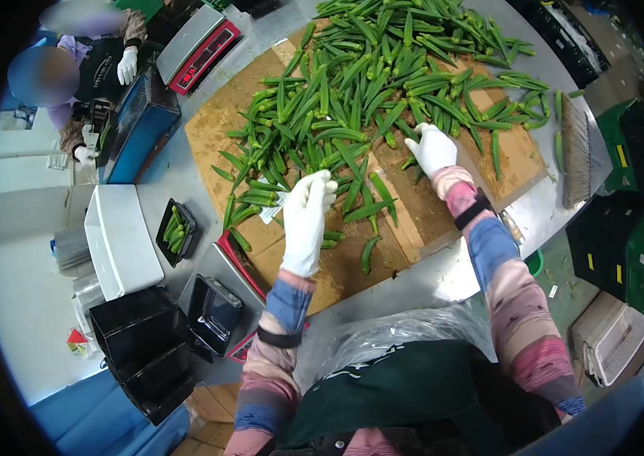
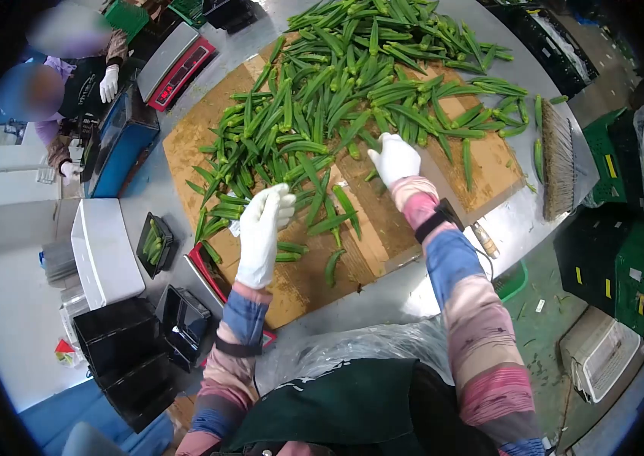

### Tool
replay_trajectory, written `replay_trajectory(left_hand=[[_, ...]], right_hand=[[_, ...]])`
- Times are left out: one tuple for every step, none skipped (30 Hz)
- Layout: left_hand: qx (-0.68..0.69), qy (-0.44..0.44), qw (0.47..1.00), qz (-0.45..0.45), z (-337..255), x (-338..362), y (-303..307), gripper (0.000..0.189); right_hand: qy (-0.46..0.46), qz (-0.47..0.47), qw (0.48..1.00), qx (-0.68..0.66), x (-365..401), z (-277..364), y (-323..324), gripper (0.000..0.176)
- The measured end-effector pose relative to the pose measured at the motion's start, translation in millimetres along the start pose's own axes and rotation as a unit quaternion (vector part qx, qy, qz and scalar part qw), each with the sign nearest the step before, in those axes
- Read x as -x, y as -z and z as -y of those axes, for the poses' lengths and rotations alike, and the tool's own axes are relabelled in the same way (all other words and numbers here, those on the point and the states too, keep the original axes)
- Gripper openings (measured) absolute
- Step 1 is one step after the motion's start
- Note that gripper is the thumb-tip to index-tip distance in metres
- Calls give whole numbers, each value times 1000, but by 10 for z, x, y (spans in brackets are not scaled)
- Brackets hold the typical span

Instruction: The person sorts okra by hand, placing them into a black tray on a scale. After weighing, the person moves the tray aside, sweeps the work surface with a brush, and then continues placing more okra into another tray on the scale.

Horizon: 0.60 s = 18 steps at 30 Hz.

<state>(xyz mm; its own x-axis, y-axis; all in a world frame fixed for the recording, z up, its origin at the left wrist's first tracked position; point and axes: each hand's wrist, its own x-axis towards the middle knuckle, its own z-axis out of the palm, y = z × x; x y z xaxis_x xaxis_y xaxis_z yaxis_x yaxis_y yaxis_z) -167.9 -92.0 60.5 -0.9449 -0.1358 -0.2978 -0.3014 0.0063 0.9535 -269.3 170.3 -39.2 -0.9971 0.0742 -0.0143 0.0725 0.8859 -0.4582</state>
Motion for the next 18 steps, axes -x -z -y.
replay_trajectory(left_hand=[[-1, 13, 1000, 1, 8, -138, -39, 36], [-2, 27, 1000, 2, 19, -271, -86, 38], [-22, 13, 999, -21, 47, -390, -180, 40], [-42, -2, 998, -45, 102, -505, -289, 43], [-79, -4, 995, -65, 193, -624, -360, 47], [-160, -42, 982, -88, 282, -713, -433, 52], [-274, -40, 957, -88, 252, -739, -501, 54], [-384, -36, 919, -85, 226, -740, -552, 56], [-400, -24, 913, -75, 226, -738, -571, 58], [-340, -17, 939, -52, 254, -732, -547, 57], [-278, -9, 960, -30, 280, -707, -477, 57], [-217, -1, 976, -6, 288, -674, -383, 56], [-91, 49, 993, 55, 200, -623, -267, 53], [-5, 79, 993, 91, 107, -522, -131, 46], [27, 115, 991, 56, 65, -448, -42, 44], [58, 149, 987, 18, 50, -386, 28, 41], [37, 145, 989, 15, 70, -340, 88, 40], [16, 140, 990, 11, 114, -301, 152, 39]], right_hand=[[-1, 8, 1000, 6, -50, 39, -38, 37], [-2, 15, 1000, 13, -77, 64, -64, 36], [-4, 28, 999, -24, -81, 60, -51, 35], [-5, 40, 997, -60, -79, 36, -1, 35], [-7, 52, 994, -95, -73, 2, 62, 34], [-26, 66, 980, -186, -59, -58, 137, 32], [-46, 80, 957, -274, -20, -132, 232, 29], [-67, 94, 926, -359, 37, -190, 307, 26], [-105, 84, 830, -541, 109, -189, 397, 20], [-129, 106, 813, -557, 160, -203, 584, 15], [-127, 93, 831, -533, 211, -262, 692, 15], [-125, 80, 847, -510, 252, -355, 749, 16], [-93, 65, 884, -454, 271, -460, 755, 21], [-23, 34, 924, -381, 301, -517, 715, 25], [46, 5, 952, -303, 335, -540, 689, 29], [116, -23, 968, -221, 368, -546, 659, 32], [165, -34, 965, -201, 369, -509, 584, 34], [198, -29, 971, -133, 387, -402, 578, 32]])
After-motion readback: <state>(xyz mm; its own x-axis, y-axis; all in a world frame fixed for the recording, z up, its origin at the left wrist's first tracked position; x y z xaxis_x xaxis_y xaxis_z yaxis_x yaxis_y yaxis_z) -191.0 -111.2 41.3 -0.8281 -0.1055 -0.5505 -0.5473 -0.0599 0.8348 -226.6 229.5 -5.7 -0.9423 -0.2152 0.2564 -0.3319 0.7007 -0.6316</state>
